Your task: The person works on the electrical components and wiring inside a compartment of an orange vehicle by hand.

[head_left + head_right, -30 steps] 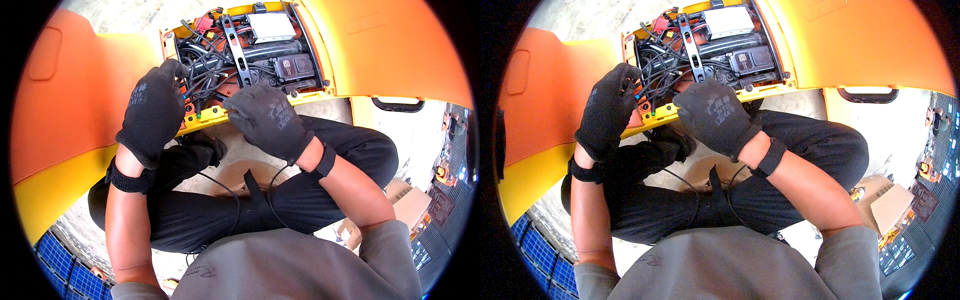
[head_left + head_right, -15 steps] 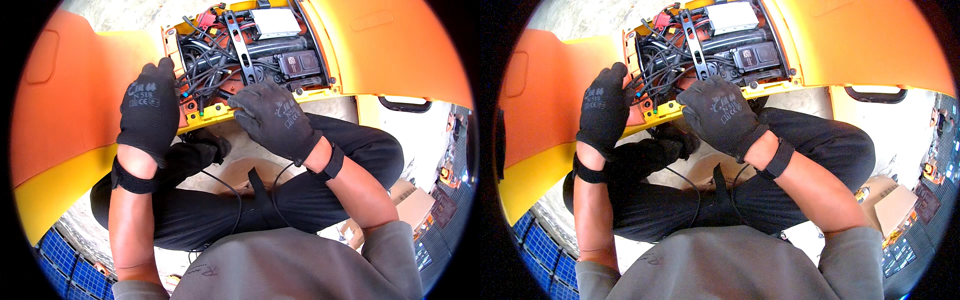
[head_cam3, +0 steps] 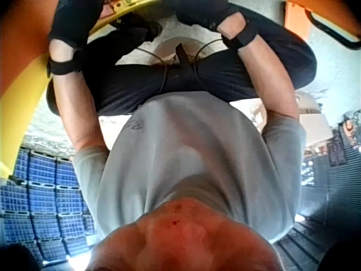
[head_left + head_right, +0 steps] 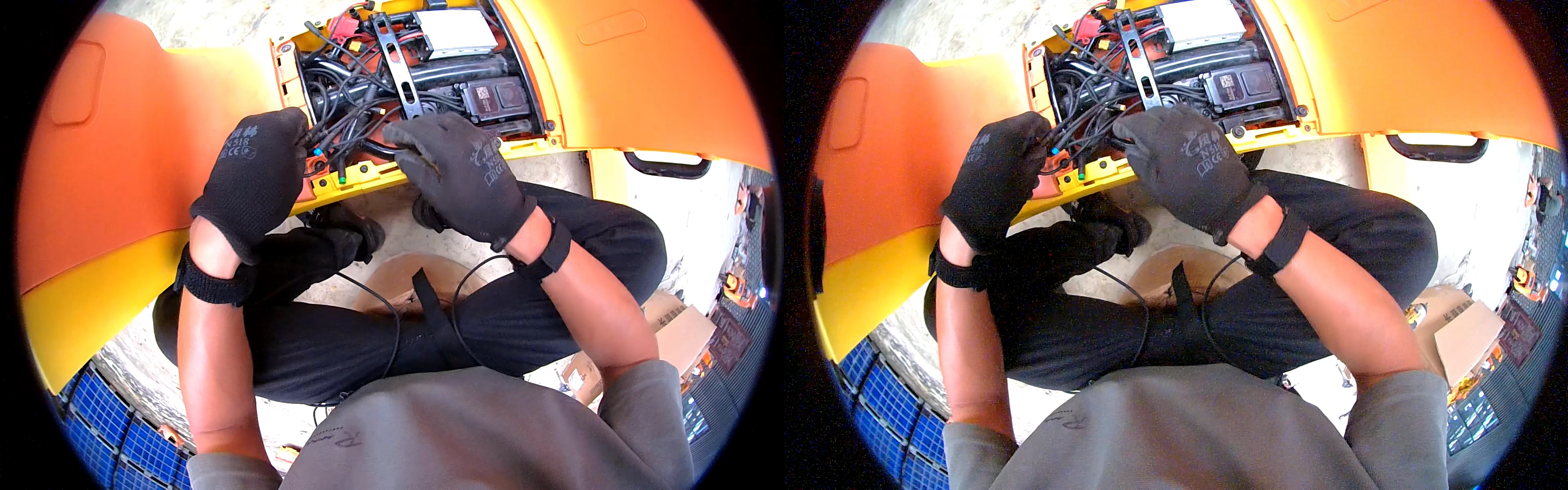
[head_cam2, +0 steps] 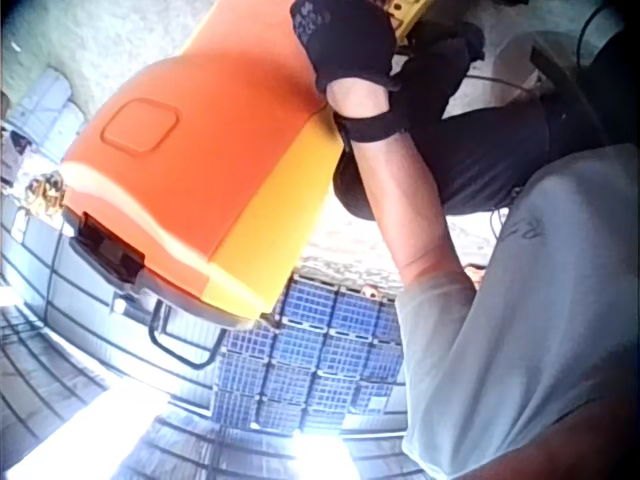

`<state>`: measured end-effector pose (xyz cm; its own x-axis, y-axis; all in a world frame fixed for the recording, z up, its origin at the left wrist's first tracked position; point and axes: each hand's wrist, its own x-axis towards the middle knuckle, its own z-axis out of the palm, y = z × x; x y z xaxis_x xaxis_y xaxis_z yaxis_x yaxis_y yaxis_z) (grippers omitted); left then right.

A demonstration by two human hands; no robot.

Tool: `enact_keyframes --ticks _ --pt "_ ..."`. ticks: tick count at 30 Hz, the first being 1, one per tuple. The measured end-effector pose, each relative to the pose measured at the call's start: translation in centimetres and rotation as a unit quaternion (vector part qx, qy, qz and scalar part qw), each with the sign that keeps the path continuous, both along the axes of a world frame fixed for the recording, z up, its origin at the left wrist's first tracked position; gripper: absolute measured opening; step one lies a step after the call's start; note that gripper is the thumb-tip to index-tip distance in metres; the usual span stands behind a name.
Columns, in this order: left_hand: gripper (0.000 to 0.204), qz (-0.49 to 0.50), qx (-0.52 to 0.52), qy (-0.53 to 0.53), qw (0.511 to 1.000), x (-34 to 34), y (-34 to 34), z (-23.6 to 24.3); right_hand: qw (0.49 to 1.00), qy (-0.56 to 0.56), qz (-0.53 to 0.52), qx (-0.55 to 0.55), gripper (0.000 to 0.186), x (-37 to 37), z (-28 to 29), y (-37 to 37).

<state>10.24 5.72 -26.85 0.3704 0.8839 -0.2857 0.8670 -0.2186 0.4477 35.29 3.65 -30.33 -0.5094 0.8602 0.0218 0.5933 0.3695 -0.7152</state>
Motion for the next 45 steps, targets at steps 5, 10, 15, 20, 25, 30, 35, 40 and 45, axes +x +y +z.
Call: enact_keyframes --ticks 5,10,15,20,25,30,35,40,45 --pt "0.013 0.0 0.037 -0.012 0.999 0.1 0.1 -0.7 0.997 -0.004 0.022 0.069 0.029 -0.7 0.0 2.5" --pt "0.014 0.015 0.05 -0.007 0.999 0.3 -0.1 -0.1 0.994 -0.03 0.077 0.07 0.033 -3.6 -1.9 4.5" --pt "0.011 0.015 0.08 0.004 0.997 0.1 -0.5 -0.2 0.987 -0.021 0.158 -0.018 0.037 -3.9 -0.4 5.7" --pt "0.01 0.017 0.08 -0.008 0.997 0.3 -0.8 -0.2 0.985 -0.056 0.158 0.049 0.036 -3.2 -2.0 5.5" --pt "0.012 0.032 0.054 0.006 0.998 0.4 -0.9 -0.1 0.987 -0.051 0.149 0.036 0.027 -3.4 -2.5 5.9" --pt "0.013 0.025 0.064 0.011 0.998 0.4 -0.9 0.3 0.989 -0.028 0.144 0.027 0.024 -3.0 -2.5 6.7" --pt "0.013 0.021 0.079 0.007 0.997 0.3 -1.0 0.2 0.996 0.023 0.063 -0.057 0.021 -1.7 -2.4 8.0" --pt "0.015 0.013 0.022 -0.003 1.0 1.0 -0.5 0.7 0.992 0.108 0.023 -0.066 0.021 -1.4 -2.8 8.1" --pt "0.019 -0.005 0.122 -0.138 0.983 2.2 -1.3 -2.4 0.992 0.081 0.007 -0.097 0.021 -1.7 -1.9 8.5"
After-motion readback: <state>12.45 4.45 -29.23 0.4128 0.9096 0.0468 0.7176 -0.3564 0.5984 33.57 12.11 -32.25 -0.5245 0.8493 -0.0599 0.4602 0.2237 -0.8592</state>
